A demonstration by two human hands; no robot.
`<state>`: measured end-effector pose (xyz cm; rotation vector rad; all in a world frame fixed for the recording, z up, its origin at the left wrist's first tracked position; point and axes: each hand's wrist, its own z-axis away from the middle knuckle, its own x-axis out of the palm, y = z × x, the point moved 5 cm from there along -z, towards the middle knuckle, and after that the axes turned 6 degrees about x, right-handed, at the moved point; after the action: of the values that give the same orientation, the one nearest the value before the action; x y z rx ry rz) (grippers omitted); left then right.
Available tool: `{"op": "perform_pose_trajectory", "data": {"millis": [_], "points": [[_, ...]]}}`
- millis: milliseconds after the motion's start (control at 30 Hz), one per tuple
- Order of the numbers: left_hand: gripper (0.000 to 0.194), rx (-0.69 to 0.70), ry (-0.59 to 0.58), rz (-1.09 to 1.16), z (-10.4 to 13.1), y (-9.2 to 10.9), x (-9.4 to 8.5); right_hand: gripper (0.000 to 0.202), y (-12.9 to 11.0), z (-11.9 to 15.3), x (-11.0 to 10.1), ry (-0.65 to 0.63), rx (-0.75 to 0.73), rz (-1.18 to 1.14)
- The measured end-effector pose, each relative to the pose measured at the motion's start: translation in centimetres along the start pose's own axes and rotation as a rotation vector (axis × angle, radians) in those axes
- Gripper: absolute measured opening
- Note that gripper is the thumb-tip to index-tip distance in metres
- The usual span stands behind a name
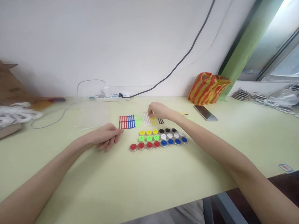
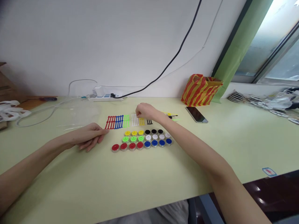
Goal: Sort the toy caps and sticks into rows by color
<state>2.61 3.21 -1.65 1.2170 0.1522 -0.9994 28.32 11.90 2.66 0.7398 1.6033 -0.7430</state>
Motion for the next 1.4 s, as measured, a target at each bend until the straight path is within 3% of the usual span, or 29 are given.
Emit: {"op": "perform_pose_trajectory", "data": {"millis": [333, 1167, 1300, 1400], "points": [[0.059, 0.005, 0.012, 0.017, 0.2, 0.1, 0.0, 0.011, 0.4, -0.4, 1.3, -0.013, -0.028, -0.004], [0.060, -0.007, 0.028, 0.015, -0.1, -0.4, -0.1, 0.014, 0.2, -0.3, 1.2, -0.015, -0.061, -0.005], [0.060, -0.014, 0.025, 0.013, -0.3, -0.8, -0.2, 0.014, 0.2, 0.0, 0.3, 0.017, -0.061, -0.010], [0.062, 0.019, 0.042, 0.014, -0.3, -0.4, -0.1, 0.015, -0.4, 0.5, -1.8, 0.063, -0.062, -0.017]]}}
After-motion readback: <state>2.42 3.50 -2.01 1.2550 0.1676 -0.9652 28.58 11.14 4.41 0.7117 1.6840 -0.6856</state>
